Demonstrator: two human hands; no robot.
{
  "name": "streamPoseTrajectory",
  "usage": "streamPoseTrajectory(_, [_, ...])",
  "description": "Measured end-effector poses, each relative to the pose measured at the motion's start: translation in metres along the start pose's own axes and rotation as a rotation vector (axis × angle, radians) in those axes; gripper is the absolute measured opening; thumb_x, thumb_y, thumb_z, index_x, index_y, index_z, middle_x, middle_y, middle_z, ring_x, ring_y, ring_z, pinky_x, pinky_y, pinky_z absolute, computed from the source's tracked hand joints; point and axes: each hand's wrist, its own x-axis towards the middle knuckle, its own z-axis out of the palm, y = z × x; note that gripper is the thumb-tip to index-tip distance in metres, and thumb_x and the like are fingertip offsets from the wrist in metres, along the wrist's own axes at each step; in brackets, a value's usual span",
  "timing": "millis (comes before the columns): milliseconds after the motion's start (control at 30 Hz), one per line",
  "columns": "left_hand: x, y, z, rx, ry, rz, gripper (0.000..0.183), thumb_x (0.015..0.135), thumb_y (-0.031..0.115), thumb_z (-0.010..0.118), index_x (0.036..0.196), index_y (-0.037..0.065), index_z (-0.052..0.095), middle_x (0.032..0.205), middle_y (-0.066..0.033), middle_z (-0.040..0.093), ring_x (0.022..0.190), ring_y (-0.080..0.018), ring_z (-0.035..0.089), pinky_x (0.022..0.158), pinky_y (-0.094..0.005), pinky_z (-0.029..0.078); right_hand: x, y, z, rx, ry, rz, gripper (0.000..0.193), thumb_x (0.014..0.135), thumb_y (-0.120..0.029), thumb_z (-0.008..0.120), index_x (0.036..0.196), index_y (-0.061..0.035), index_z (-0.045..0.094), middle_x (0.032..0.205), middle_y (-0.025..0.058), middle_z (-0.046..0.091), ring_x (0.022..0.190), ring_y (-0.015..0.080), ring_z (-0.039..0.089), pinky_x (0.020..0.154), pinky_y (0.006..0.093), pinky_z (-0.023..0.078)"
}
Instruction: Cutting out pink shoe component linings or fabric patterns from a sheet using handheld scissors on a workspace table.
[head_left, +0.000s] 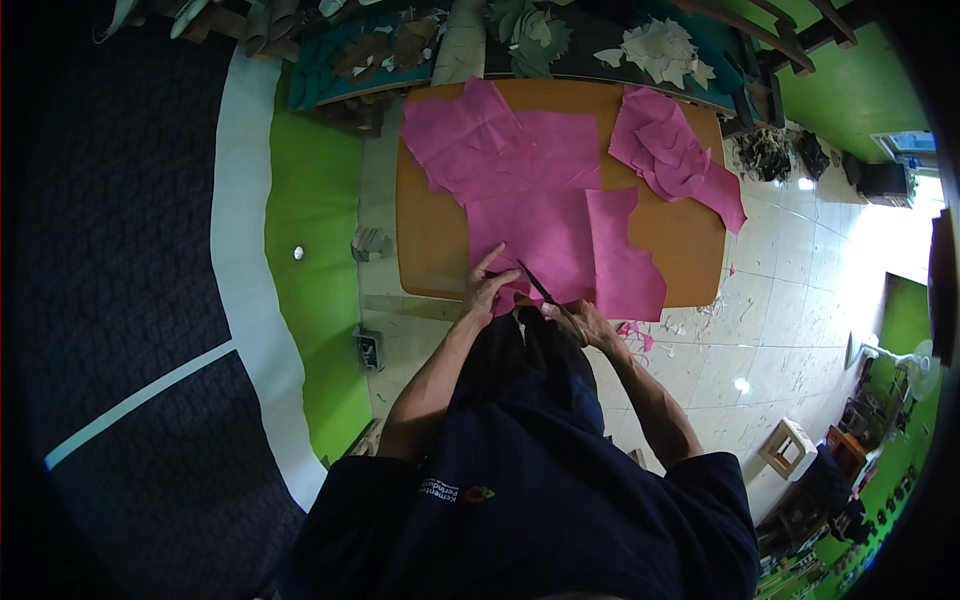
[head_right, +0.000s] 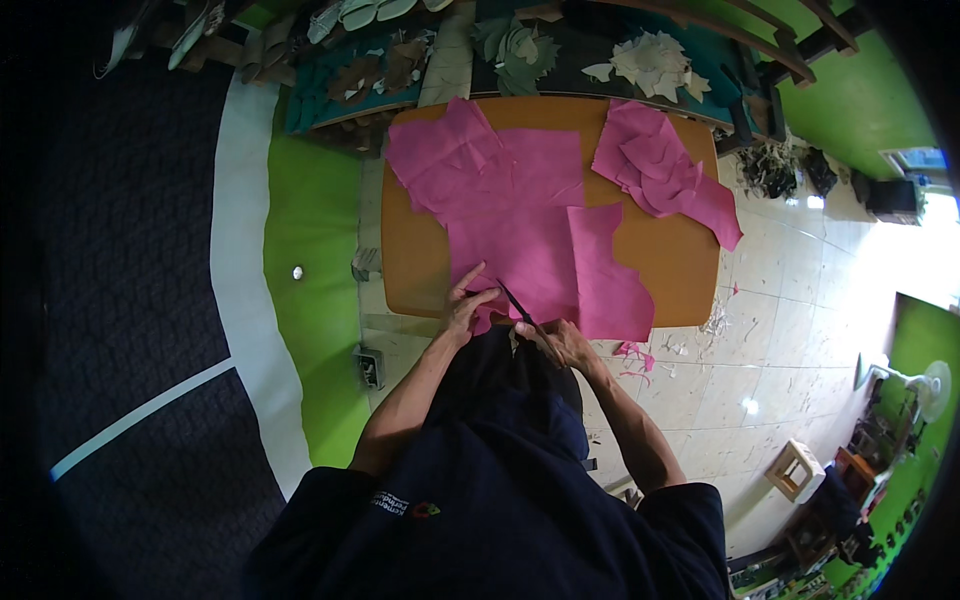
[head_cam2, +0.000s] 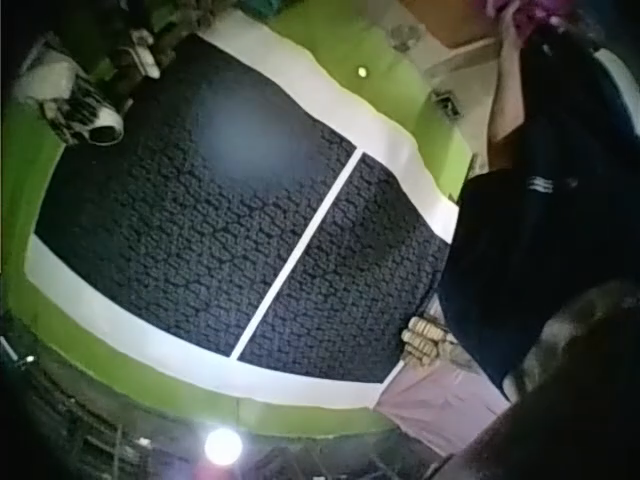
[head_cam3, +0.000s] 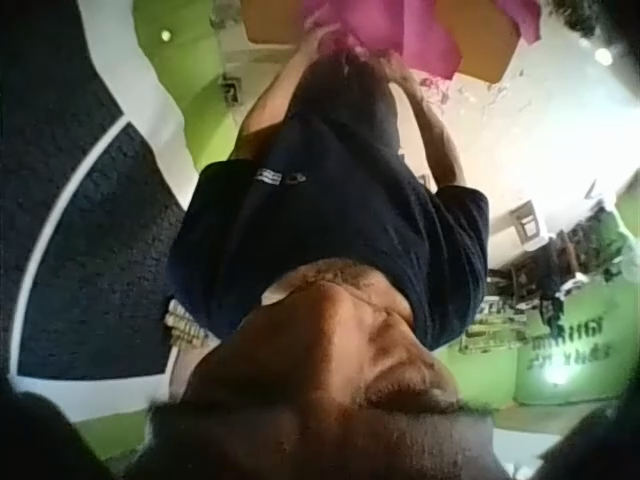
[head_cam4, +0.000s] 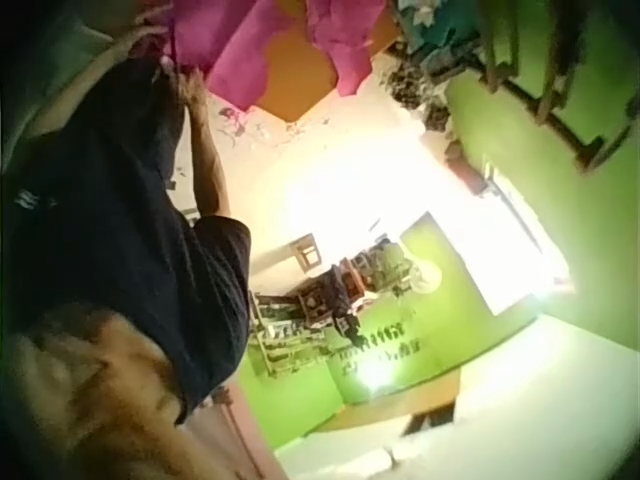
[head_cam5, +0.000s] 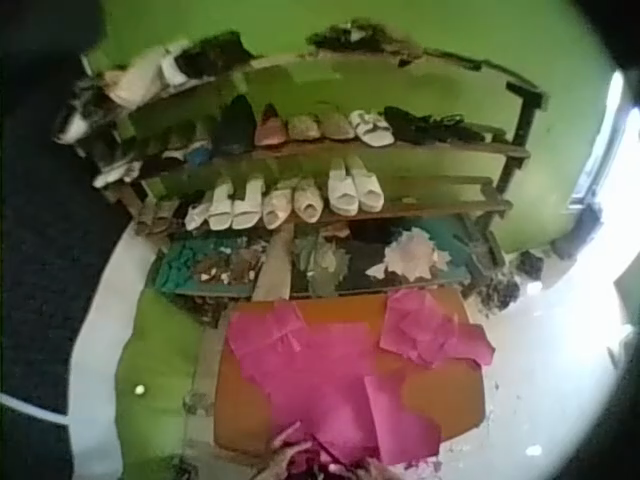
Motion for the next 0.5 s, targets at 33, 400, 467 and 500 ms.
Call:
streamPoseTrajectory(33, [-0.002, 0.000, 0.003, 0.027, -0.010, 0.006, 0.072, 0.080, -0.003, 0.076, 0.146, 0.008, 0.049, 0.107, -0.0111, 0.072, 0.090, -0.0152, 0.070, 0.084, -0.0281, 0.056, 0.003, 0.000, -0.001, 0.020, -0.039, -0.012, 0.071, 0.089, -0.070, 0.055, 0.084, -0.0011, 0.069, 0.054, 0.0047, 0.049, 0.052, 0.0154, 0.049, 0.051, 0.0366, 0.036])
streamPoseTrajectory(400, [-0.008, 0.019, 0.013, 0.059, -0.058, 0.048, 0.072, 0.083, -0.004, 0.073, 0.148, 0.005, 0.044, 0.095, -0.0132, 0.074, 0.084, -0.0160, 0.071, 0.084, -0.0291, 0.056, 0.036, 0.014, -0.025, -0.138, -0.152, -0.145, 0.061, 0.091, -0.063, 0.061, 0.084, -0.0021, 0.066, 0.056, 0.0042, 0.047, 0.050, 0.0162, 0.045, 0.051, 0.0386, 0.037])
streamPoseTrajectory(467, [-0.010, 0.020, 0.013, 0.024, -0.071, 0.058, 0.073, 0.083, -0.004, 0.073, 0.149, 0.005, 0.043, 0.093, -0.0127, 0.074, 0.082, -0.0151, 0.071, 0.083, -0.0276, 0.055, 0.036, 0.009, -0.026, -0.111, -0.133, -0.164, 0.062, 0.090, -0.064, 0.062, 0.089, -0.0021, 0.067, 0.057, 0.0054, 0.049, 0.051, 0.0172, 0.047, 0.052, 0.0405, 0.038])
streamPoseTrajectory(500, [-0.009, 0.020, 0.013, 0.031, -0.069, 0.058, 0.073, 0.083, -0.004, 0.073, 0.149, 0.005, 0.043, 0.093, -0.0127, 0.074, 0.082, -0.0151, 0.071, 0.083, -0.0276, 0.055, 0.038, 0.008, -0.026, -0.105, -0.133, -0.169, 0.062, 0.090, -0.064, 0.062, 0.089, -0.0021, 0.067, 0.057, 0.0054, 0.049, 0.051, 0.0172, 0.047, 0.052, 0.0405, 0.038])
